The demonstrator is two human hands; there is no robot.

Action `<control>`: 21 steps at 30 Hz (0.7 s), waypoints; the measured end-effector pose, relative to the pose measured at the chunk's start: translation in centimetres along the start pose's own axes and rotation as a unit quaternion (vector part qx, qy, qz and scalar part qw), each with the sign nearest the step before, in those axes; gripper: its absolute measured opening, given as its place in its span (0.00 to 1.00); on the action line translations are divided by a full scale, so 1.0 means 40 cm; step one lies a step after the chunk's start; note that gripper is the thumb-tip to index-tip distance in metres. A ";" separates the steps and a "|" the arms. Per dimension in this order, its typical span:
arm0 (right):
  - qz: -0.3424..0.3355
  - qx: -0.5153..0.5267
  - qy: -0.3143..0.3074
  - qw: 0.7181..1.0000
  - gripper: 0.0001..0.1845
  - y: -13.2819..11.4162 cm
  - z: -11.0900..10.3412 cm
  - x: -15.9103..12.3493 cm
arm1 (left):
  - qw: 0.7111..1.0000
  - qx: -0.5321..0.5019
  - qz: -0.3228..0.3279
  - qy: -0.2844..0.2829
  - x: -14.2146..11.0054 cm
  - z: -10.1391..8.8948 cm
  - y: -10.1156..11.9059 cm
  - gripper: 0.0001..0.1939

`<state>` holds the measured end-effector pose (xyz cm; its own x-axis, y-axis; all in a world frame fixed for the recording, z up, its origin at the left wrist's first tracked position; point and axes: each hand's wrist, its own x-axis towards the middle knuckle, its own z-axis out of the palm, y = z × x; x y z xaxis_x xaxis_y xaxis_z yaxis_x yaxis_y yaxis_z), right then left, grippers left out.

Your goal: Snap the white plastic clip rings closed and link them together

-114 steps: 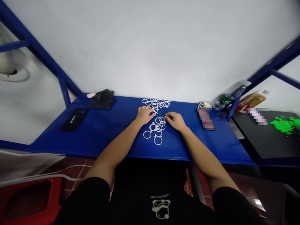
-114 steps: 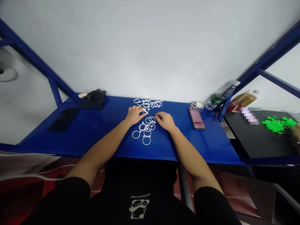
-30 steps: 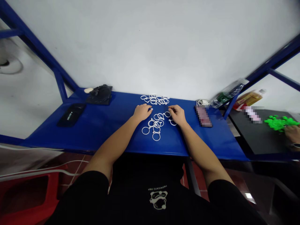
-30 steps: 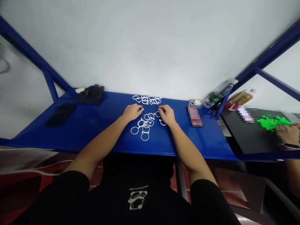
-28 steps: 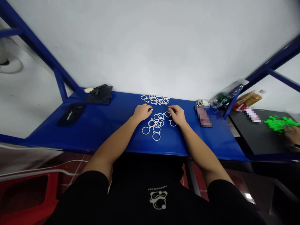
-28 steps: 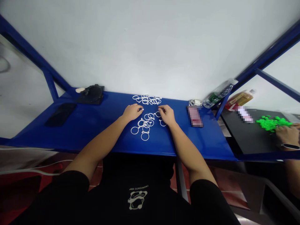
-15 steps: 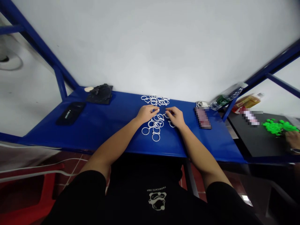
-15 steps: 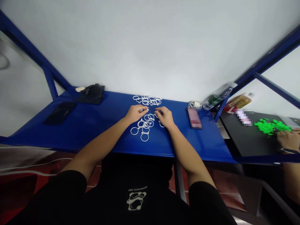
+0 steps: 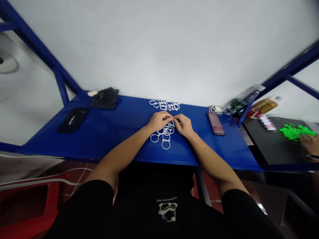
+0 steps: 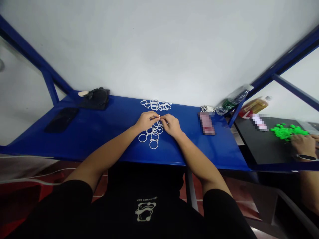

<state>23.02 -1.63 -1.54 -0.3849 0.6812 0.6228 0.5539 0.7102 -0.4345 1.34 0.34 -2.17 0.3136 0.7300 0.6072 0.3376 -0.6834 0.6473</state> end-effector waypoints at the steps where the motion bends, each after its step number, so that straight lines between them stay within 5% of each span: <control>1: 0.000 -0.005 -0.003 1.000 0.14 0.000 0.003 0.001 | 1.000 0.000 -0.001 0.001 0.000 -0.001 -0.001 0.04; 9: 0.011 -0.020 -0.055 0.998 0.12 -0.003 -0.007 0.024 | 0.999 0.033 0.003 -0.009 0.011 -0.016 -0.012 0.05; 14: 0.035 -0.034 -0.109 0.993 0.11 0.082 -0.053 0.103 | 0.990 0.126 0.053 -0.029 0.018 -0.034 -0.014 0.04; 17: 0.102 -0.110 -0.120 0.981 0.18 0.162 -0.056 0.153 | 0.984 0.148 0.052 -0.086 0.010 -0.035 -0.010 0.04; 21: 0.165 -0.173 -0.215 0.947 0.27 0.231 -0.031 0.181 | 0.971 0.135 0.039 -0.193 -0.001 -0.024 -0.006 0.06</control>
<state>26.28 9.65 -0.23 -0.3718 0.9184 0.1354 0.8769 0.3953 -0.2736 0.39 0.48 -1.91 0.6389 0.6584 0.3977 0.5035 -0.7489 0.4308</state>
